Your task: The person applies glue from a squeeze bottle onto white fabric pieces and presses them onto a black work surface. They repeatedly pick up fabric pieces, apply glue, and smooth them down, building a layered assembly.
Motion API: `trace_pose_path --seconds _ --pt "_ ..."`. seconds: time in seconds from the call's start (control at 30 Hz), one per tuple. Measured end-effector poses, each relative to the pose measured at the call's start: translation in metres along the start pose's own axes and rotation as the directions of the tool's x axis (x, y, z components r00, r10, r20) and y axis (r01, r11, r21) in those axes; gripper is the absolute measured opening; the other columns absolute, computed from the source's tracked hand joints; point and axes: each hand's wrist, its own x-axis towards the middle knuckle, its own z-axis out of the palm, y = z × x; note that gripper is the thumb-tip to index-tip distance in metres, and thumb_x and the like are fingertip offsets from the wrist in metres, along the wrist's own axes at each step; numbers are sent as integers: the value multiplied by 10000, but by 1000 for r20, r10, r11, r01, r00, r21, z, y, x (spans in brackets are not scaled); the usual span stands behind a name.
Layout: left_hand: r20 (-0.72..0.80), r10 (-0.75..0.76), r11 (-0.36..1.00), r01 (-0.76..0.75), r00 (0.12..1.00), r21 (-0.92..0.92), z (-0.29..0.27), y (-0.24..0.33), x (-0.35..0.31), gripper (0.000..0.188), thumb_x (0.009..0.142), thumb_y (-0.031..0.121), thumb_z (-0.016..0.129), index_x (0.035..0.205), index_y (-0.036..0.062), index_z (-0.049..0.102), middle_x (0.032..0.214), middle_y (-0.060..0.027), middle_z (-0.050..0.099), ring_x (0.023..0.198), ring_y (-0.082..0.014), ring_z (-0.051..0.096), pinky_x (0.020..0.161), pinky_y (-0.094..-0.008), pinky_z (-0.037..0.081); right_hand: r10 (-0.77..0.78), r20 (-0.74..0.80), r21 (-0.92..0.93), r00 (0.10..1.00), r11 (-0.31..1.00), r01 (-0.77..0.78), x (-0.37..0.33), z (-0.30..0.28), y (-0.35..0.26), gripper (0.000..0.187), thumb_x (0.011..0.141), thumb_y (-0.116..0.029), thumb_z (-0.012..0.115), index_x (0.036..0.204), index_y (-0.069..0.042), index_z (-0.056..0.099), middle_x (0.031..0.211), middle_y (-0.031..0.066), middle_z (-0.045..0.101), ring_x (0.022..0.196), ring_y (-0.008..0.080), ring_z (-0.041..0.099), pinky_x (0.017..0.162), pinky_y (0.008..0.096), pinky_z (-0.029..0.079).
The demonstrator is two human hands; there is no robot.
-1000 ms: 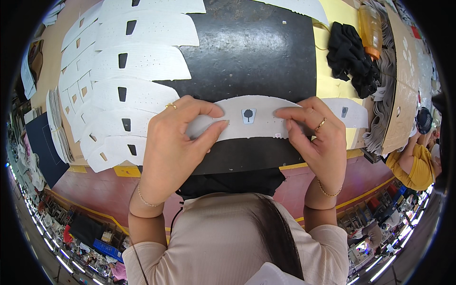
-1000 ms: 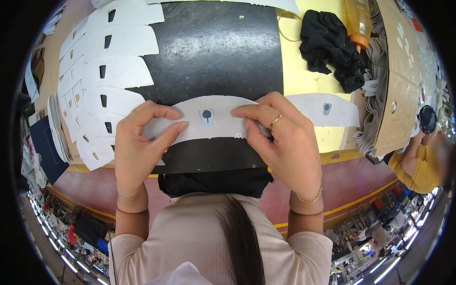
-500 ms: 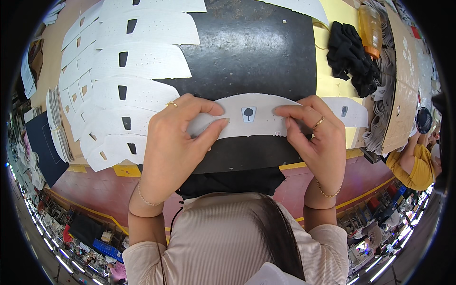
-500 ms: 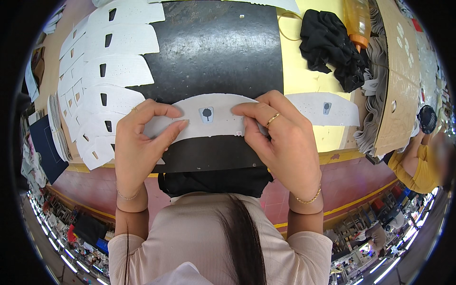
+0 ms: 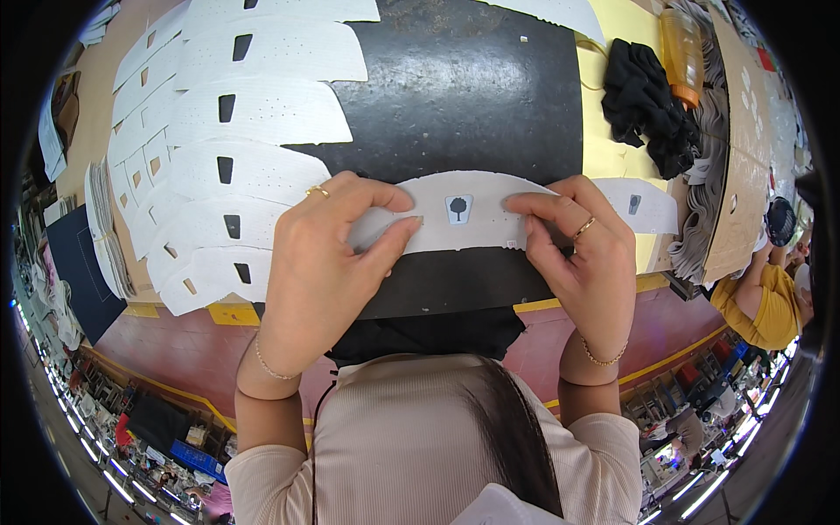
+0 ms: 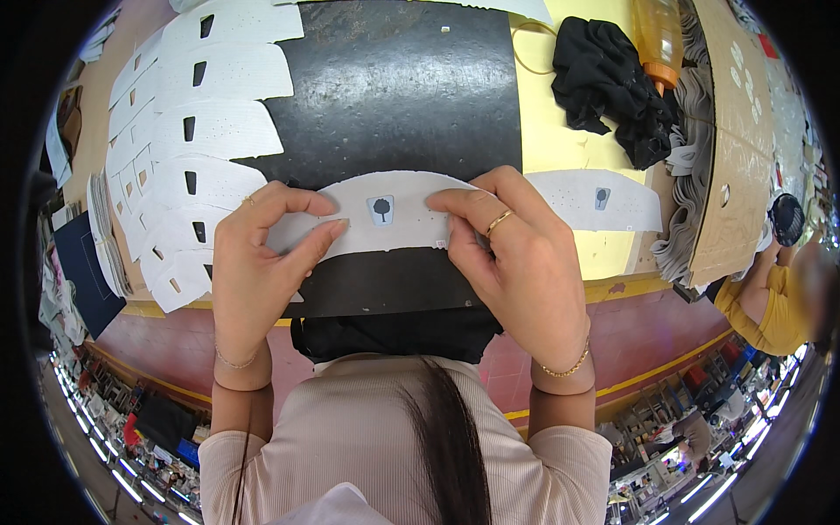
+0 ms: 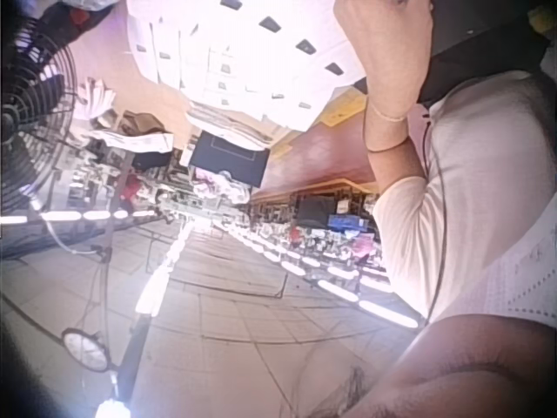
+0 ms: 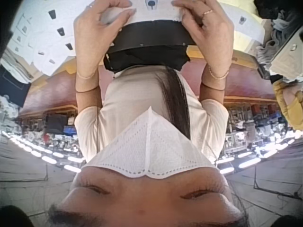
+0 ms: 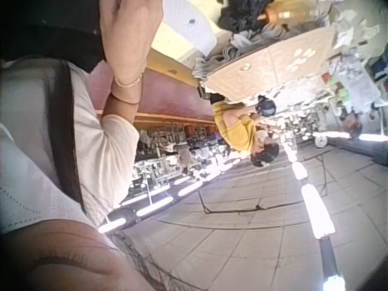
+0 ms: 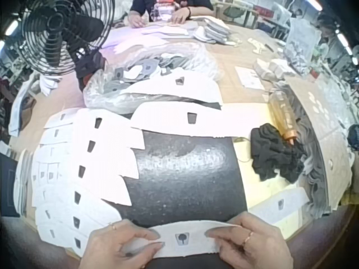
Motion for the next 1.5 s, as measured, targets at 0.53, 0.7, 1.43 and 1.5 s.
trace_pose_path --seconds 0.53,0.7,1.43,1.5 --pt "-174 481 727 -279 860 628 24 4 -14 260 722 82 756 967 35 684 1136 -152 599 1020 -345 590 860 -453 491 -347 41 -537 937 783 314 -11 4 -3 331 730 -66 673 1056 -23 714 1172 115 618 1021 284 610 862 407 467" --pt "-10 561 713 -477 828 514 25 -7 -18 353 747 56 654 1084 -47 656 1174 -173 599 1025 -327 596 869 -428 495 -399 115 -419 910 811 409 -11 5 5 380 743 -75 641 1107 22 688 1170 127 619 1036 276 604 859 394 463" --pt "76 543 629 -466 836 622 31 -12 -26 479 804 108 622 1255 -50 636 1233 -172 580 1115 -304 557 896 -406 470 -417 239 -574 877 667 474 -15 12 -2 543 775 -90 630 1311 -4 647 1172 85 576 1034 236 569 884 372 436" --pt "74 551 591 -451 832 669 34 -11 -28 477 810 111 618 1259 -49 638 1235 -178 584 1111 -309 565 894 -405 473 -448 229 -644 864 596 479 -19 18 1 540 774 -103 623 1298 28 644 1177 85 567 1039 228 564 877 359 445"
